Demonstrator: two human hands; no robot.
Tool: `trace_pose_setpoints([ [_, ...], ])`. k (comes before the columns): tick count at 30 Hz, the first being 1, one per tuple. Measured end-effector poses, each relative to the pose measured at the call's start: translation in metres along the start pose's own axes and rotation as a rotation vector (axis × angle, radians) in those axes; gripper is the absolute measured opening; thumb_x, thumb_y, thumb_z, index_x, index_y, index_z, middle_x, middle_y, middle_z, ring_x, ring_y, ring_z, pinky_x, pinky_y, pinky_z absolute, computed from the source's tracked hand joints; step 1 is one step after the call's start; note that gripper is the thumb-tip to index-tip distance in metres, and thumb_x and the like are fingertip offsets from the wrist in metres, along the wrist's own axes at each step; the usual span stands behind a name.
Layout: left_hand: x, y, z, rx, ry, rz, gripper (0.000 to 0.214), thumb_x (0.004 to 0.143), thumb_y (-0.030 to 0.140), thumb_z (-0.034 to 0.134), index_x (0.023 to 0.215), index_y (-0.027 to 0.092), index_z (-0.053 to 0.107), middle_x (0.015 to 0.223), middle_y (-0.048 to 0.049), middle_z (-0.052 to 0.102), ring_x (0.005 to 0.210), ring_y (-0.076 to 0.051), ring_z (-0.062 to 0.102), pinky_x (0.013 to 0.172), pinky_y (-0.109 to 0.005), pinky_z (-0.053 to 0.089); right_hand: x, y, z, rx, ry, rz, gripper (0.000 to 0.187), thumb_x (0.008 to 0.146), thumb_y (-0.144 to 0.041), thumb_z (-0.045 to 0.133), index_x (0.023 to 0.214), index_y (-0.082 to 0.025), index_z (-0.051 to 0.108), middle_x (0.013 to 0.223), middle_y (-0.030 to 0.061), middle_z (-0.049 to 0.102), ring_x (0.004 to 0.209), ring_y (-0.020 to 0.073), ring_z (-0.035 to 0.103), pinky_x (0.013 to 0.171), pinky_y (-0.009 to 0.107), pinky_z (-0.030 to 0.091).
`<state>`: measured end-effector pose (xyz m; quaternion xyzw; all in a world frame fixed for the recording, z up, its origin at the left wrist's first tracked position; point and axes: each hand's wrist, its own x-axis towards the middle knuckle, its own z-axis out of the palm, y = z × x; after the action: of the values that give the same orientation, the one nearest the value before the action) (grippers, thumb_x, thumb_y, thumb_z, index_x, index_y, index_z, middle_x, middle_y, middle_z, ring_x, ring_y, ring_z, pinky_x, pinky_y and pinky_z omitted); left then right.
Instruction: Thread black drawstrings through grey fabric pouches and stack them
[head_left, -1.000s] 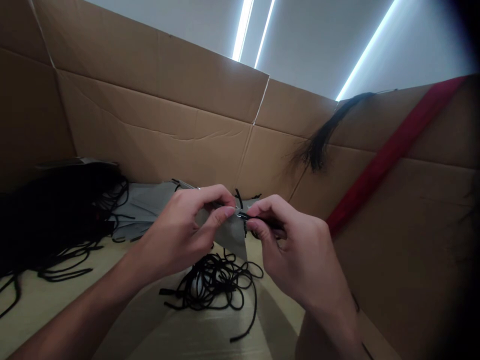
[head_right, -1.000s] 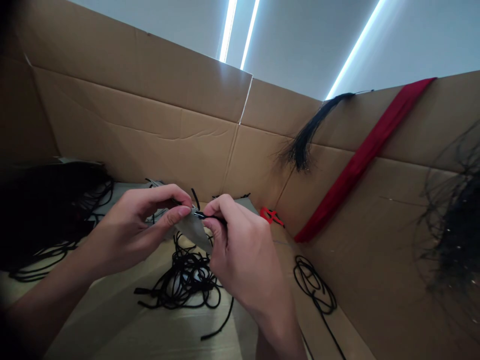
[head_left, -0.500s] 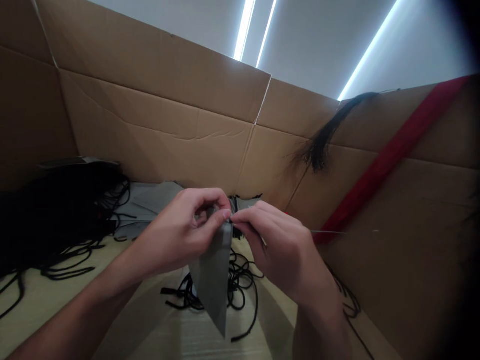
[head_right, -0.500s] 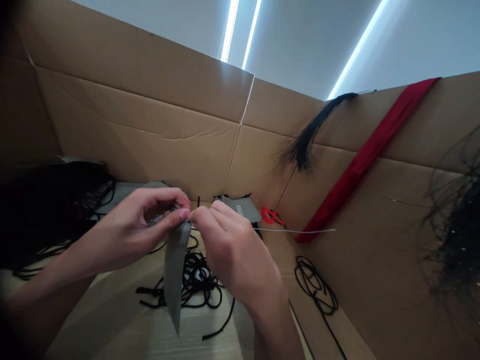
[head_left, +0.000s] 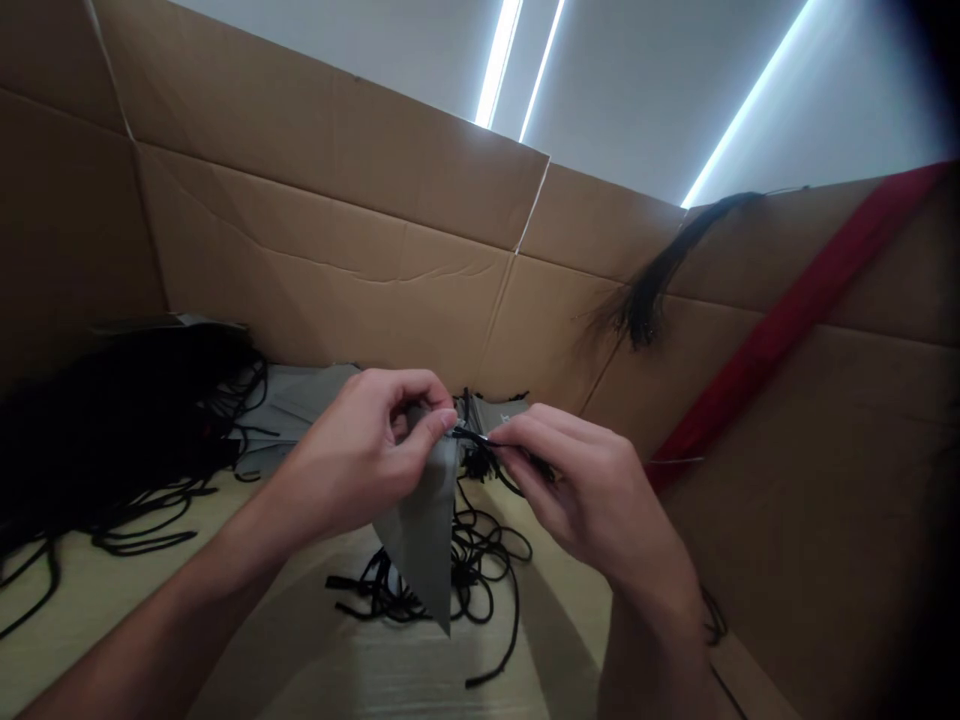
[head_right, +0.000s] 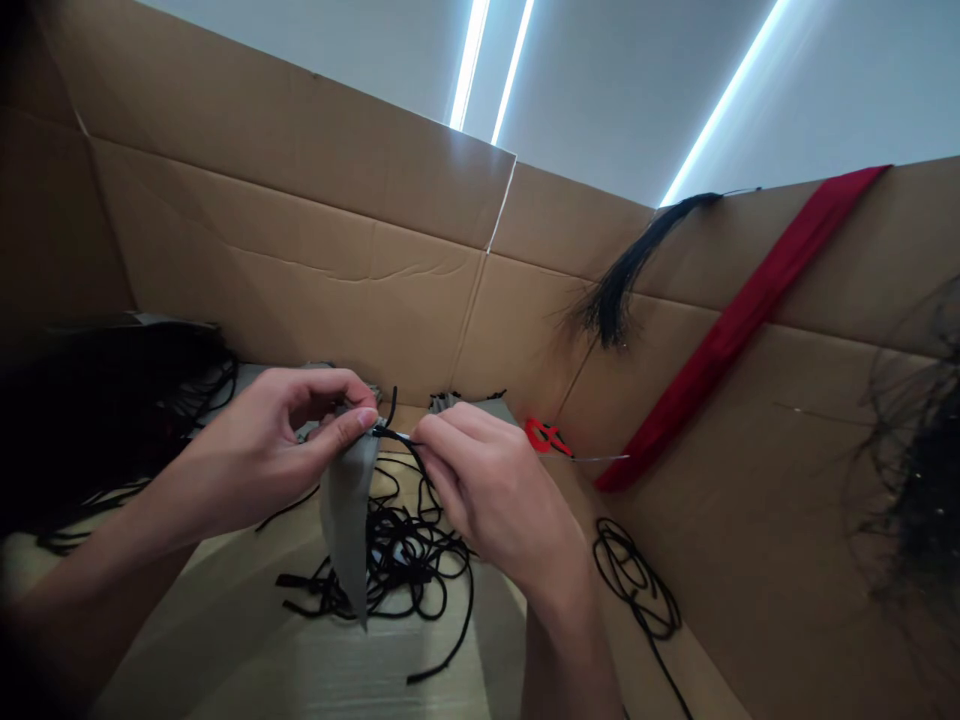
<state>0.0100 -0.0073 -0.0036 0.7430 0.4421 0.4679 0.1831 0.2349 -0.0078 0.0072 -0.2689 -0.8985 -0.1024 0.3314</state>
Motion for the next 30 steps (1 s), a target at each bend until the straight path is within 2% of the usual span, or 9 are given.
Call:
trace_pose_setpoints([
  [5, 0.0, 0.001, 0.006, 0.021, 0.026, 0.052, 0.018, 0.092, 0.023, 0.062, 0.077, 0.018, 0.071, 0.066, 0.0019, 0.062, 0.063, -0.013, 0.05, 0.057, -0.026, 0.035, 0.004, -0.004, 0.013, -0.018, -0.023, 0.0, 0.02, 0.108, -0.013, 0.055, 0.094, -0.018, 0.069, 0.084, 0.0026, 0.067, 0.078, 0.0165, 0.06, 0.071, 0.028, 0.047],
  [9, 0.002, 0.0, 0.001, 0.026, 0.071, 0.049, 0.019, 0.092, 0.024, 0.065, 0.075, 0.019, 0.073, 0.061, 0.0033, 0.059, 0.055, -0.012, 0.042, 0.051, -0.025, 0.03, 0.004, -0.002, 0.01, 0.067, -0.062, 0.142, 0.01, 0.106, -0.019, 0.061, 0.111, -0.02, 0.07, 0.102, 0.0044, 0.077, 0.088, 0.0179, 0.07, 0.079, 0.029, 0.053],
  [11, 0.003, -0.002, -0.003, 0.032, 0.104, 0.048, 0.019, 0.092, 0.024, 0.067, 0.075, 0.019, 0.074, 0.06, 0.0036, 0.058, 0.052, -0.011, 0.039, 0.049, -0.025, 0.028, 0.0, 0.004, 0.001, 0.058, -0.085, 0.233, 0.012, 0.104, -0.024, 0.067, 0.115, -0.021, 0.07, 0.102, 0.0042, 0.079, 0.085, 0.0184, 0.072, 0.074, 0.029, 0.053],
  [13, 0.004, -0.005, -0.007, 0.047, 0.136, 0.042, 0.019, 0.091, 0.024, 0.068, 0.075, 0.019, 0.075, 0.058, 0.0036, 0.058, 0.05, -0.011, 0.037, 0.048, -0.025, 0.027, -0.005, 0.012, -0.01, 0.014, -0.092, 0.29, 0.008, 0.104, -0.025, 0.065, 0.103, -0.022, 0.073, 0.088, 0.0022, 0.078, 0.072, 0.0176, 0.07, 0.065, 0.028, 0.049],
  [16, 0.004, -0.009, -0.004, 0.056, 0.18, 0.029, 0.019, 0.091, 0.026, 0.069, 0.076, 0.019, 0.076, 0.058, 0.003, 0.058, 0.051, -0.011, 0.04, 0.048, -0.025, 0.028, -0.01, 0.02, -0.016, -0.068, -0.039, 0.278, 0.024, 0.101, -0.016, 0.061, 0.081, -0.022, 0.072, 0.069, -0.0004, 0.074, 0.059, 0.0162, 0.065, 0.058, 0.028, 0.043],
  [19, 0.003, -0.01, 0.01, 0.031, 0.218, 0.021, 0.019, 0.093, 0.025, 0.068, 0.077, 0.019, 0.076, 0.059, 0.003, 0.059, 0.052, -0.012, 0.043, 0.05, -0.025, 0.03, -0.006, 0.015, -0.006, -0.122, 0.011, 0.226, 0.024, 0.095, -0.006, 0.062, 0.082, -0.022, 0.074, 0.074, 0.0003, 0.077, 0.064, 0.0167, 0.068, 0.062, 0.028, 0.043],
  [23, 0.003, -0.006, 0.029, 0.07, 0.2, 0.105, 0.019, 0.093, 0.016, 0.065, 0.076, 0.018, 0.075, 0.06, 0.004, 0.062, 0.052, -0.01, 0.041, 0.054, -0.026, 0.032, 0.003, 0.002, 0.011, -0.077, -0.027, 0.204, 0.022, 0.101, -0.013, 0.063, 0.083, -0.021, 0.074, 0.078, 0.0024, 0.076, 0.068, 0.0178, 0.067, 0.064, 0.029, 0.043],
  [26, 0.005, -0.006, 0.03, 0.111, 0.207, 0.101, 0.018, 0.092, 0.014, 0.067, 0.076, 0.018, 0.075, 0.059, 0.004, 0.064, 0.051, -0.01, 0.042, 0.056, -0.026, 0.033, 0.001, 0.005, 0.006, -0.034, -0.107, 0.261, 0.018, 0.103, -0.017, 0.063, 0.09, -0.021, 0.075, 0.085, 0.0028, 0.078, 0.075, 0.0192, 0.07, 0.067, 0.029, 0.045],
  [30, 0.007, -0.007, 0.027, 0.102, 0.222, 0.072, 0.018, 0.093, 0.014, 0.068, 0.076, 0.018, 0.075, 0.062, 0.0023, 0.068, 0.053, -0.012, 0.048, 0.057, -0.026, 0.035, -0.005, 0.017, -0.005, -0.091, -0.094, 0.301, 0.027, 0.099, -0.008, 0.058, 0.078, -0.02, 0.07, 0.071, 0.001, 0.071, 0.065, 0.0174, 0.064, 0.063, 0.029, 0.042],
])
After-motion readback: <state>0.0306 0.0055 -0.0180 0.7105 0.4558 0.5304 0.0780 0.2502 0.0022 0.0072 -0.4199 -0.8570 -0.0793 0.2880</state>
